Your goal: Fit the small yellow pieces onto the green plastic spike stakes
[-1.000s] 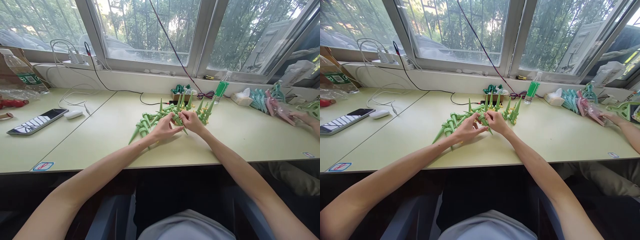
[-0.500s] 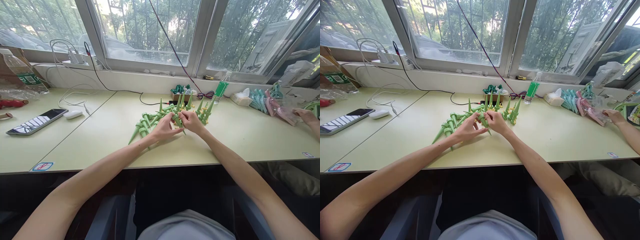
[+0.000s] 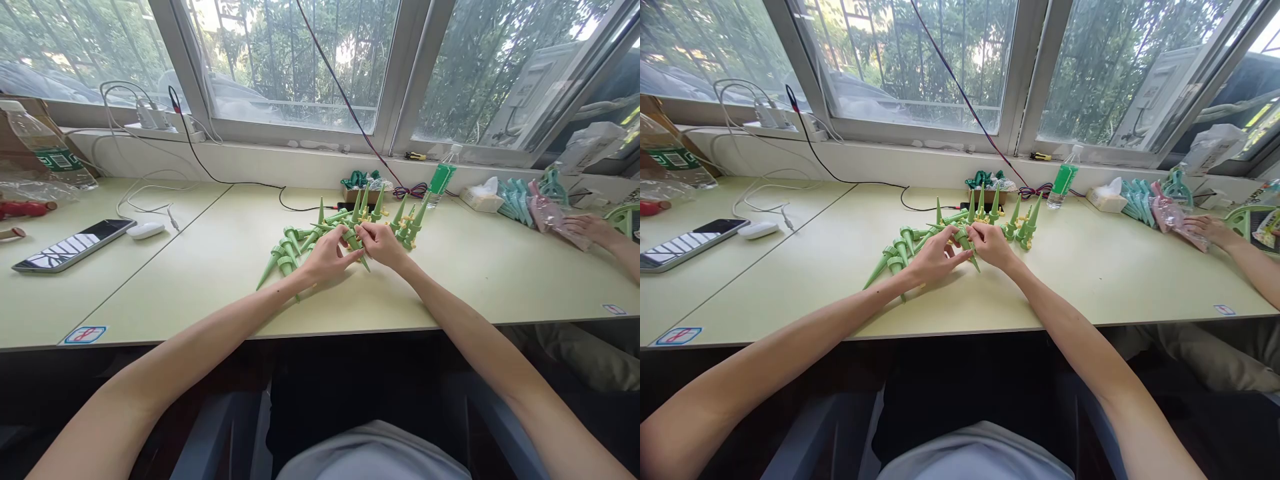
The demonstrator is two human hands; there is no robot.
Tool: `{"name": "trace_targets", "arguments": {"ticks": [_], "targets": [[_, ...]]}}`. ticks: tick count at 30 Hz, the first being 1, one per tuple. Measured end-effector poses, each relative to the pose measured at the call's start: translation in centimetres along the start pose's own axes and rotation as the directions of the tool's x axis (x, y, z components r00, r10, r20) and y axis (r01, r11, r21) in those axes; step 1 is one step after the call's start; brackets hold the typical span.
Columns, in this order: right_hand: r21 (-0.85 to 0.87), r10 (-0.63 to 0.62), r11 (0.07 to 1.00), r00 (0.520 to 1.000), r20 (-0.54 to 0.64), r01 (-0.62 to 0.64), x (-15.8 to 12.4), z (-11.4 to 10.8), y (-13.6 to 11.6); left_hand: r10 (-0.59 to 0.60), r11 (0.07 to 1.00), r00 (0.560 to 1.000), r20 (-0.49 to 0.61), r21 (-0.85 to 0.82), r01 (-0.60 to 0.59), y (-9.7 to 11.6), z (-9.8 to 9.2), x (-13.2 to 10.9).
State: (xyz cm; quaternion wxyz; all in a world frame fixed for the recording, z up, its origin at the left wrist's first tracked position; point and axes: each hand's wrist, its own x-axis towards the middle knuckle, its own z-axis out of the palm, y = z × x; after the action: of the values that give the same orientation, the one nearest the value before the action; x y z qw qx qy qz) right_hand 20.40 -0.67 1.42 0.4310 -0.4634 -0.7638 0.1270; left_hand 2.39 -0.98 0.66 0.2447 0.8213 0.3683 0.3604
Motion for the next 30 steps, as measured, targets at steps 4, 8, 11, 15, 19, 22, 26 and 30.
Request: {"name": "trace_targets", "arguments": {"ticks": [4, 8, 11, 15, 19, 22, 26, 30], "targets": [[0.010, 0.003, 1.000, 1.000, 0.008, -0.004, -0.01, -0.01, -0.02, 0.002, 1.000, 1.000, -0.003, 0.001, -0.002, 0.00, -0.03, 0.02], [0.013, -0.001, 1.000, 1.000, 0.004, 0.001, 0.02, 0.04, 0.09, -0.002, 1.000, 1.000, 0.007, 0.018, 0.002, -0.06, 0.02, 0.01], [0.011, -0.005, 1.000, 1.000, 0.003, 0.005, 0.03, 0.16, 0.24, 0.006, 0.998, 1.000, -0.001, 0.068, -0.006, -0.28, 0.23, -0.03], [0.009, -0.015, 1.000, 1.000, 0.017, 0.015, 0.01, 0.42, 0.41, 0.018, 0.996, 1.000, 0.008, 0.085, -0.019, -0.66, 0.56, -0.09], [0.002, -0.022, 1.000, 0.999, 0.035, 0.022, -0.02, 0.63, 0.55, -0.015, 0.998, 0.999, 0.028, 0.069, 0.013, -0.74, 0.64, -0.09], [-0.004, -0.017, 1.000, 0.999, 0.041, 0.018, -0.03, 0.67, 0.63, -0.037, 0.998, 0.999, 0.026, 0.047, 0.035, -0.60, 0.56, -0.06], [0.014, -0.007, 1.000, 0.999, 0.047, 0.007, -0.02, 0.64, 0.62, -0.030, 0.999, 1.000, 0.008, 0.031, 0.030, -0.33, 0.42, -0.09], [0.042, 0.006, 0.999, 0.999, 0.051, -0.008, -0.06, 0.54, 0.44, -0.015, 1.000, 1.000, -0.015, 0.011, 0.015, -0.20, 0.35, -0.12]]}}
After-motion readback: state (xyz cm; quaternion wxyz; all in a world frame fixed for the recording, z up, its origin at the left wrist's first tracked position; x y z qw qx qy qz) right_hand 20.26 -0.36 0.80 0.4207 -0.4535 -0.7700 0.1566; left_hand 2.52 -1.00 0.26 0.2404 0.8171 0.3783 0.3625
